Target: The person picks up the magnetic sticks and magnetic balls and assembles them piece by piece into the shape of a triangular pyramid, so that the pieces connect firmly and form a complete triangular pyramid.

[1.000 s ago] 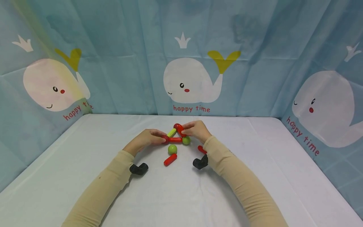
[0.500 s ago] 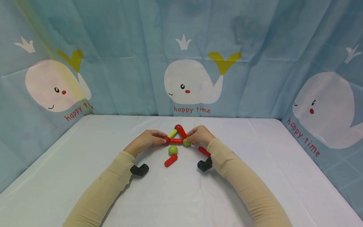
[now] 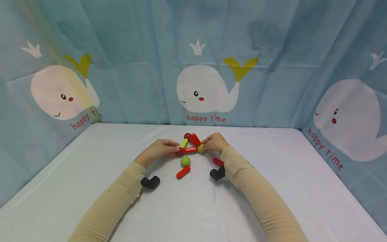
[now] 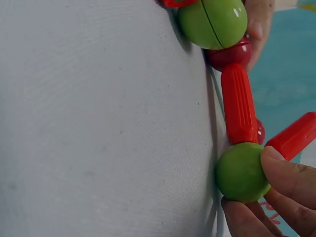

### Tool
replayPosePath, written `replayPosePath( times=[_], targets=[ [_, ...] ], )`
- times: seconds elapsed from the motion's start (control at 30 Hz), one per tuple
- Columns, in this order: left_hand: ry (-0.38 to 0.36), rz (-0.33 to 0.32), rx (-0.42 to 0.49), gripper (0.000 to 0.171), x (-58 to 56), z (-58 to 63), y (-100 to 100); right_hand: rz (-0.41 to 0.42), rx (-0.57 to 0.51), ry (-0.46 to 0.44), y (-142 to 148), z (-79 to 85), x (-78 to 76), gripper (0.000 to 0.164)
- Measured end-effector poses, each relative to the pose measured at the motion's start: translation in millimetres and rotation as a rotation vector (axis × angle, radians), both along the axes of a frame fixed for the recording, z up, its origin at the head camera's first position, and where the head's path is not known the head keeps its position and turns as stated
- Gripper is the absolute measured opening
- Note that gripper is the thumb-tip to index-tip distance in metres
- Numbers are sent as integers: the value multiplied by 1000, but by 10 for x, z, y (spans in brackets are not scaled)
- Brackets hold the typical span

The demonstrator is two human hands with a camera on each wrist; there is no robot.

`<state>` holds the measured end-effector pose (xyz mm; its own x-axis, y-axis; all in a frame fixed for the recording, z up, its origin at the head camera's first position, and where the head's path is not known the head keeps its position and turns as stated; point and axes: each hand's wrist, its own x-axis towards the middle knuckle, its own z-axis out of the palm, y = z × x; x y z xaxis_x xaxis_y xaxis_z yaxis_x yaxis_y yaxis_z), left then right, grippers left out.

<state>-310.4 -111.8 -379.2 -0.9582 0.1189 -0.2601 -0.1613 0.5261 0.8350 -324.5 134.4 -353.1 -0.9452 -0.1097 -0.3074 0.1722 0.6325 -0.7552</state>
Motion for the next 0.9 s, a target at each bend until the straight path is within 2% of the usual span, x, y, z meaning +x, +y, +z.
replayPosePath(
  times=[0.17,0.33,0.4,0.6,0.7,0.77,0.8,0.9],
  targets=[
    [-25,32,54,42,-51,18,-27,-28,-13,-14,34,-7,-40,38],
    [-43,36,11,45,-148,72,-61,-37,5,-12,113,9,-95,38],
    [-43,39,26,45,-212,113,-53,-38,10,-1,158,19,-123,38],
    [-60,52,182,49,-377,180,26,-42,2,9,220,29,-175,37],
    [-66,46,274,50,-422,187,80,-32,2,4,272,44,-157,38],
    [-57,33,296,51,-449,185,100,-16,1,-1,332,53,-128,40],
    [-53,28,291,50,-461,185,107,-8,-3,-8,371,56,-108,41],
    [-18,-25,204,50,-496,169,102,48,-21,-35,486,51,-39,42]
  ],
)
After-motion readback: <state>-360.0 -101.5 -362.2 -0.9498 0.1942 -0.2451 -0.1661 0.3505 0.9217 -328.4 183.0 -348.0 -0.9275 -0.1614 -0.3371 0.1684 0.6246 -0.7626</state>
